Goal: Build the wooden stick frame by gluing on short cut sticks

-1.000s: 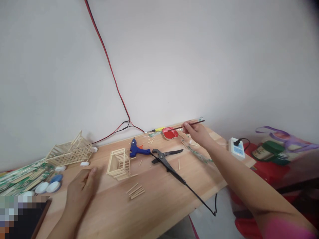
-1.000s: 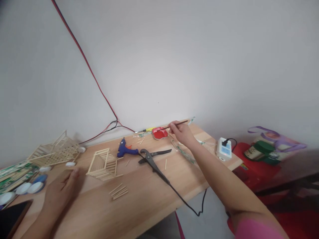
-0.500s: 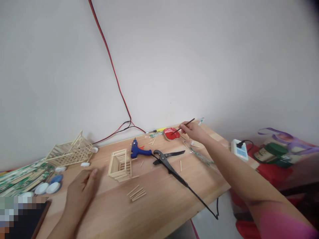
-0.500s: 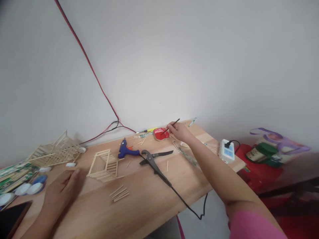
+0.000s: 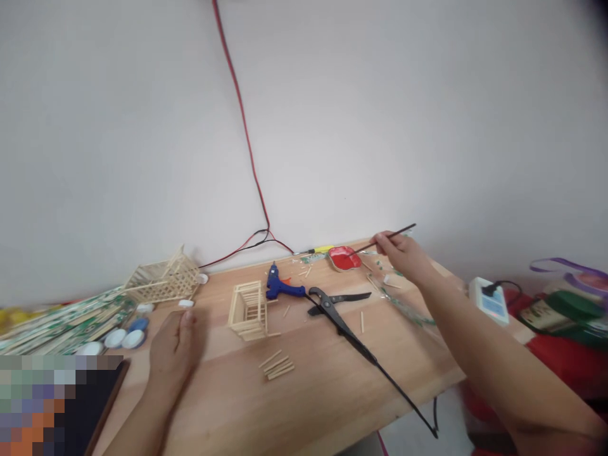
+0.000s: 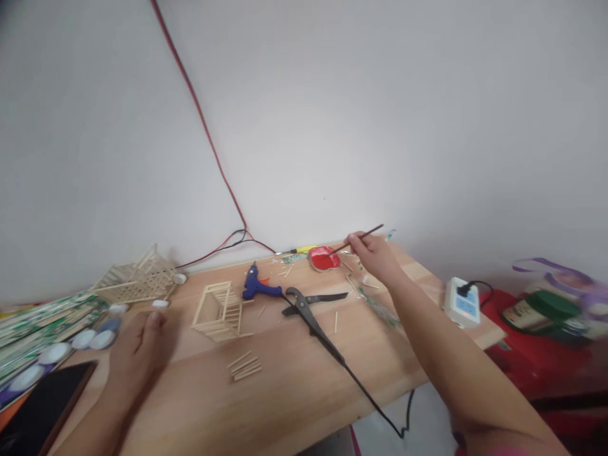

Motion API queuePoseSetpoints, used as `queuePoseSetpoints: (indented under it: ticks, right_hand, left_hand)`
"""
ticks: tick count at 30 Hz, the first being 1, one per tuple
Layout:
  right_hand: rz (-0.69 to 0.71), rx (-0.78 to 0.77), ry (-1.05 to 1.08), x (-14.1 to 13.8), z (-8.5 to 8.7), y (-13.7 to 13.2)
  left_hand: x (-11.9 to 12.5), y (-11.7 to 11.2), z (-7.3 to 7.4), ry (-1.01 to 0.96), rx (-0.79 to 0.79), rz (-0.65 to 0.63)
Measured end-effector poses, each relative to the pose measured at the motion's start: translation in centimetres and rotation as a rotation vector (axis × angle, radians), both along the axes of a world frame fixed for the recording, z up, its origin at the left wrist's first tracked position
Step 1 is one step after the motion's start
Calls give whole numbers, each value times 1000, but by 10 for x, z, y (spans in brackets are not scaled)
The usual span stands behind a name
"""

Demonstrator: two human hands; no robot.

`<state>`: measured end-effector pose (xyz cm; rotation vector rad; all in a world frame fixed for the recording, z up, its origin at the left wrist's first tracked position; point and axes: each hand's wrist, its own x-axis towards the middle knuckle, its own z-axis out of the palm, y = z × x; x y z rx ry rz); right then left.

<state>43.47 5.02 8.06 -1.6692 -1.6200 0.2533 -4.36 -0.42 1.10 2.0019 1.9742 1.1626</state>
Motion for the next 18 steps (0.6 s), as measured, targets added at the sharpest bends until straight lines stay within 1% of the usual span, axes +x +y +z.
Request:
queuePoseSetpoints:
  ticks: [2,4,5,7,10,12,15,18]
  right_hand:
    - [1,-20,-41,4,-4,-1]
    - [-17,27,-57,7,-8,-1]
    - [-6,23,-78,9,-9,-2]
    - [7,-31,-145,9,-11,-2]
    - [-18,-87,-189,6,-9,-2]
    - [-35,-92,-173,3,-5,-2]
    - [-97,-21,-69,3,1,-3]
    - [-199,-40,2,5,5,-2]
  left_hand:
    - [1,-1,-1,-16,35,-8]
    - [2,-2,-2,-39,55,-28]
    - [2,-3,-2,-52,61,-33]
    - [2,-3,-3,-71,64,-43]
    - [2,-3,-4,-91,70,-65]
    - [2,-2,-5,-101,73,-73]
    - [1,-3,-4,-111,102,-70]
    - [-2,-4,6,-118,181,-29]
